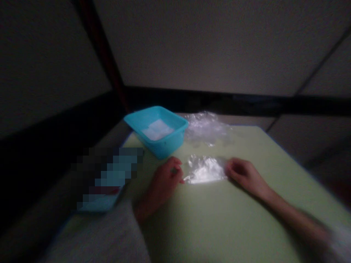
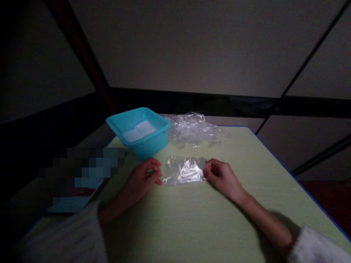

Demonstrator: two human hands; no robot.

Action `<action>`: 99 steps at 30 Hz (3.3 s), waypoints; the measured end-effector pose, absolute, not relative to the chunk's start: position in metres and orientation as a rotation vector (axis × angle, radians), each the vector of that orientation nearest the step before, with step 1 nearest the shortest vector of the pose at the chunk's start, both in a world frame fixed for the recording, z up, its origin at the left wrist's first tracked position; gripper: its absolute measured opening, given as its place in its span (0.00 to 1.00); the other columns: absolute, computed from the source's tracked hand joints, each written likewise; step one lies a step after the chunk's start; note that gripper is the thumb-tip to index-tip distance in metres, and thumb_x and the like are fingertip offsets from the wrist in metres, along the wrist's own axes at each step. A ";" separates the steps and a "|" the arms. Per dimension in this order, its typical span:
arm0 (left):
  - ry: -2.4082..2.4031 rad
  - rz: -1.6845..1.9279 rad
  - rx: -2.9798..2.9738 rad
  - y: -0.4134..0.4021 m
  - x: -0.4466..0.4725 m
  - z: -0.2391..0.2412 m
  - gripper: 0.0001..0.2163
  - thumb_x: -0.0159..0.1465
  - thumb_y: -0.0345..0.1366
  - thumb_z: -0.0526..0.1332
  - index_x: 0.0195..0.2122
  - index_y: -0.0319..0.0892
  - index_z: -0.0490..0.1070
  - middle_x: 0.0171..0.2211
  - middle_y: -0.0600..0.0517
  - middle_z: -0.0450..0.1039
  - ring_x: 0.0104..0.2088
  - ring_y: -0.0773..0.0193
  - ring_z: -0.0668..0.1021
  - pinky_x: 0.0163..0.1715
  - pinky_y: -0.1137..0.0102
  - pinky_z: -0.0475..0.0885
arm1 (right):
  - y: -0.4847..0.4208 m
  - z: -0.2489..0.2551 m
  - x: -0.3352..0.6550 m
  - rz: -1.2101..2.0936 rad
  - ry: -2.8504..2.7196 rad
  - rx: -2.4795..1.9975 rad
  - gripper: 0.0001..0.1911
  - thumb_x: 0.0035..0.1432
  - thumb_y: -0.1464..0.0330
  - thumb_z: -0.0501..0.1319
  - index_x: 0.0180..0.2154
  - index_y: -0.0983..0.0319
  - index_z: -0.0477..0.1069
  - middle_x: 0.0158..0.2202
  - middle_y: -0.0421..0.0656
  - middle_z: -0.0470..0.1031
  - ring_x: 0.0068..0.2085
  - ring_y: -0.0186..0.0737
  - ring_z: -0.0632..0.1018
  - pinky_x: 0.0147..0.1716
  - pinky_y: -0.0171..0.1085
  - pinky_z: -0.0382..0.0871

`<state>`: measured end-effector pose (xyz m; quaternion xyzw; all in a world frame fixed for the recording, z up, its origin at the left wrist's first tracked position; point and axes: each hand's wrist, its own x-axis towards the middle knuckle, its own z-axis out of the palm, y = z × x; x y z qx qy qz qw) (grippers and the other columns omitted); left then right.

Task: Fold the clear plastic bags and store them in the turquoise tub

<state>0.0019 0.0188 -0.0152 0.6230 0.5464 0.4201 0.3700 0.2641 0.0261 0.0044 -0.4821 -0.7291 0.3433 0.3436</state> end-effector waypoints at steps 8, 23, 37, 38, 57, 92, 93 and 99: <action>1.400 1.083 1.599 0.021 0.002 -0.017 0.06 0.54 0.34 0.56 0.34 0.42 0.64 0.25 0.58 0.67 0.21 0.66 0.77 0.22 0.74 0.67 | 0.028 -0.002 0.259 0.778 -1.758 -1.359 0.16 0.50 0.65 0.58 0.41 0.61 0.60 0.20 0.35 0.69 0.21 0.34 0.69 0.19 0.32 0.60; 1.398 1.049 1.570 0.020 0.000 -0.013 0.07 0.54 0.34 0.56 0.34 0.42 0.64 0.26 0.58 0.67 0.23 0.65 0.78 0.23 0.73 0.69 | 0.031 0.003 0.268 0.526 -2.059 -1.295 0.10 0.58 0.69 0.54 0.42 0.63 0.63 0.31 0.44 0.73 0.29 0.38 0.72 0.28 0.37 0.68; 1.468 1.037 1.681 0.020 -0.004 -0.008 0.07 0.57 0.37 0.55 0.36 0.42 0.64 0.29 0.54 0.70 0.25 0.63 0.79 0.22 0.73 0.69 | 0.037 -0.001 0.283 0.571 -2.249 -1.137 0.19 0.62 0.71 0.49 0.55 0.62 0.56 0.46 0.50 0.72 0.45 0.45 0.73 0.46 0.47 0.67; 1.479 1.032 1.721 0.020 -0.004 -0.008 0.07 0.57 0.37 0.54 0.36 0.42 0.64 0.30 0.54 0.71 0.26 0.62 0.79 0.23 0.72 0.70 | 0.035 0.001 0.283 0.604 -2.238 -1.138 0.19 0.62 0.71 0.49 0.55 0.62 0.56 0.43 0.49 0.72 0.43 0.43 0.74 0.44 0.45 0.68; 1.046 0.860 2.708 -0.012 0.021 -0.003 0.17 0.63 0.32 0.54 0.54 0.37 0.62 0.58 0.41 0.61 0.60 0.55 0.63 0.58 0.60 0.61 | 0.014 0.019 0.291 0.715 -2.528 -0.626 0.11 0.59 0.76 0.53 0.39 0.65 0.74 0.31 0.45 0.69 0.31 0.35 0.70 0.30 0.35 0.62; 0.705 0.167 2.719 -0.015 0.027 0.004 0.38 0.62 0.54 0.56 0.66 0.37 0.44 0.67 0.43 0.43 0.66 0.55 0.50 0.65 0.60 0.46 | 0.014 0.013 0.287 0.680 -2.618 -0.675 0.14 0.59 0.77 0.53 0.40 0.65 0.75 0.28 0.41 0.65 0.29 0.35 0.68 0.28 0.34 0.59; 0.705 0.171 2.719 -0.015 0.027 0.004 0.38 0.62 0.54 0.56 0.66 0.37 0.45 0.67 0.43 0.43 0.66 0.55 0.50 0.65 0.59 0.46 | 0.014 0.010 0.288 0.691 -2.588 -0.662 0.14 0.59 0.77 0.52 0.42 0.65 0.75 0.28 0.42 0.66 0.29 0.35 0.68 0.28 0.34 0.59; 0.689 0.208 2.723 -0.014 0.027 0.002 0.37 0.62 0.53 0.57 0.66 0.38 0.46 0.67 0.43 0.44 0.66 0.54 0.51 0.64 0.59 0.47 | 0.017 0.006 0.288 0.664 -2.549 -0.620 0.15 0.60 0.76 0.52 0.45 0.64 0.74 0.28 0.42 0.65 0.29 0.36 0.68 0.28 0.35 0.59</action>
